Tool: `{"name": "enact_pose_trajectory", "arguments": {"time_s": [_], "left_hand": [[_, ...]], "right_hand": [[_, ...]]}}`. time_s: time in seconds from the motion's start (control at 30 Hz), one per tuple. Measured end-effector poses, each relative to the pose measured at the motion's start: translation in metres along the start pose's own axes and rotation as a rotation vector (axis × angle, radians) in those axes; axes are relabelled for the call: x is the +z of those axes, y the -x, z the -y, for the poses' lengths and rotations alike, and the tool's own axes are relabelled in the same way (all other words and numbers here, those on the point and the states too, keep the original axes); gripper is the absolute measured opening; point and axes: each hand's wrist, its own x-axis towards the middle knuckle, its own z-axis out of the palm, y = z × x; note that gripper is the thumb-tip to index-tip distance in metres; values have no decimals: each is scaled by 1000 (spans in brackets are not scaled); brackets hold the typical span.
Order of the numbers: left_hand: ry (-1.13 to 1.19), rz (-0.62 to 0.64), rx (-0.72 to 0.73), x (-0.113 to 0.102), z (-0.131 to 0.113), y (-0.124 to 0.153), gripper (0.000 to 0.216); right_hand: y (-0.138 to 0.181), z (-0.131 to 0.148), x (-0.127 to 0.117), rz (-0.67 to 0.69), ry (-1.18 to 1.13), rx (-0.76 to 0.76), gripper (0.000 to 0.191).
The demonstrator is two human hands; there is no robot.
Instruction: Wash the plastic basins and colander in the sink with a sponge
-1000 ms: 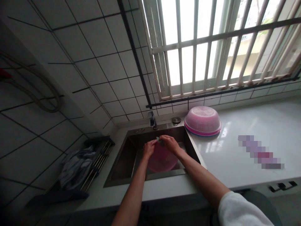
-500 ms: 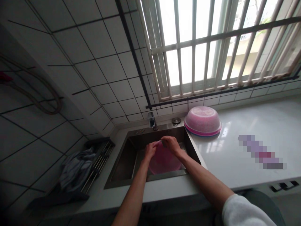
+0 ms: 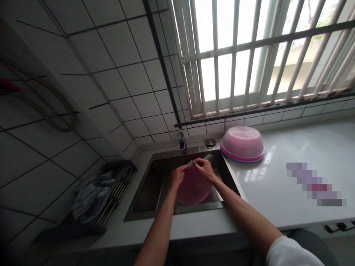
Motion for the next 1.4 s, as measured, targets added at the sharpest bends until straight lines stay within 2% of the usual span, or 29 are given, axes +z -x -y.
{"name": "enact_pose_trajectory", "arguments": {"time_s": [0.1, 0.27, 0.33, 0.43, 0.53, 0.6, 0.73, 0.8, 0.87, 1.0, 1.07, 1.2, 1.3, 1.4], "left_hand": [[4, -13, -12, -4, 5, 0, 46], [6, 7, 51, 0, 2, -2, 49], [-2, -1, 56, 3, 2, -3, 48], [-36, -8, 39, 4, 5, -4, 46], [-62, 0, 14, 4, 8, -3, 46], [-62, 11, -3, 5, 9, -2, 43], [-67, 29, -5, 6, 5, -2, 37], [-87, 52, 6, 5, 2, -2, 38], [-104, 70, 9, 4, -1, -2, 42], [-101, 48, -5, 1, -3, 0, 43], [-89, 48, 1, 1, -3, 0, 42], [-61, 50, 20, 1, -1, 0, 44], [-83, 54, 24, 1, 1, -2, 46], [-104, 46, 18, 1, 1, -2, 45]], "right_hand": [[4, 3, 8, 85, 120, -64, 25], [1, -5, -5, -88, 219, -128, 17], [0, -11, -11, -116, 278, -93, 17], [0, -21, -15, -62, 339, 50, 16], [-2, -28, -19, -28, 279, 136, 15], [-6, -28, -24, -94, 217, 137, 18], [-12, -19, -36, -392, 165, 137, 30], [-12, -13, -35, -457, 137, 104, 33], [-9, -7, -28, -358, 108, 41, 33], [-2, 0, -7, -7, 152, -84, 30], [0, 0, -2, 24, 210, -104, 29], [0, -5, -8, -19, 281, -147, 20], [1, -7, -14, 83, 365, -169, 21], [5, -5, -7, 166, 464, -169, 24]]}}
